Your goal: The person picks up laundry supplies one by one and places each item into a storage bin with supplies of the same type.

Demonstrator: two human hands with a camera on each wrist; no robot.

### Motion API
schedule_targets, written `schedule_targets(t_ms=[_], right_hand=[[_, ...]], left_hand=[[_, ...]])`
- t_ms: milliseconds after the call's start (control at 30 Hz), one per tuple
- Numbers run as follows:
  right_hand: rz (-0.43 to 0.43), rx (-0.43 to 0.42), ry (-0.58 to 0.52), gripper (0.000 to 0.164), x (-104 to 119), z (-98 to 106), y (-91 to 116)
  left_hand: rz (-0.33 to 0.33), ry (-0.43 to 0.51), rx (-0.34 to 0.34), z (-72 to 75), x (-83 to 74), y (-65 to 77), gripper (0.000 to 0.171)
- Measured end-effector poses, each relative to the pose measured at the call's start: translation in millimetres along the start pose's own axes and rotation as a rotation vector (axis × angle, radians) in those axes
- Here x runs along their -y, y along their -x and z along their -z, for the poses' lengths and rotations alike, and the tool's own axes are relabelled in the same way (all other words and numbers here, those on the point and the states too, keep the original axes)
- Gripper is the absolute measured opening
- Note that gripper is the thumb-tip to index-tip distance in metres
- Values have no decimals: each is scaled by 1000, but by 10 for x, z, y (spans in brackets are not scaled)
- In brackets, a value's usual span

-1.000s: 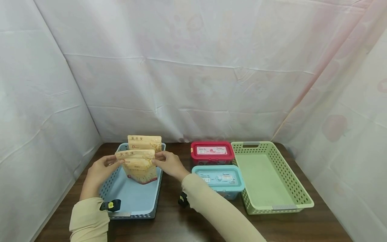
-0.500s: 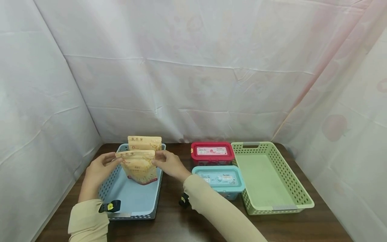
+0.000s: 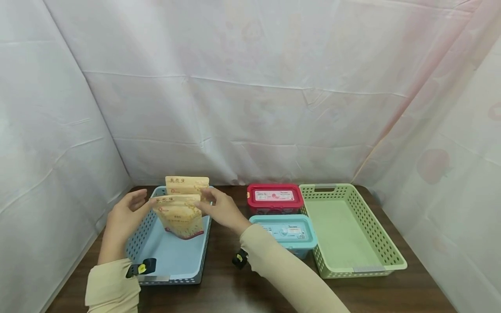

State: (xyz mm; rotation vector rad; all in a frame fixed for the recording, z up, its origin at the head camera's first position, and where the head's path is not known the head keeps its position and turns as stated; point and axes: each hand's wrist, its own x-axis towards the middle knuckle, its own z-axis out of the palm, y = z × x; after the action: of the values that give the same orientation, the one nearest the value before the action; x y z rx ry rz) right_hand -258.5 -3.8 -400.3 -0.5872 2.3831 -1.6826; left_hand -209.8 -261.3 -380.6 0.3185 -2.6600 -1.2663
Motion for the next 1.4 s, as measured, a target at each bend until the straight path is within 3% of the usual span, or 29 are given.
schedule_targets(t_ms=[400,767,1100,1400], right_hand=[[25,-19,2,55,59,56,63],[48,-5,27,57,0,168,162],[31,-33,88,51,-83,421,305],[18,-56,91,51,-178,724,460]], left_hand=[[-87,-4,-33,43,-98,69,75],[-129,-5,11,48,-217,112,77],[-189,-30,72,8,-308,124,77],[-222,1,123,-138,-483,147,69]])
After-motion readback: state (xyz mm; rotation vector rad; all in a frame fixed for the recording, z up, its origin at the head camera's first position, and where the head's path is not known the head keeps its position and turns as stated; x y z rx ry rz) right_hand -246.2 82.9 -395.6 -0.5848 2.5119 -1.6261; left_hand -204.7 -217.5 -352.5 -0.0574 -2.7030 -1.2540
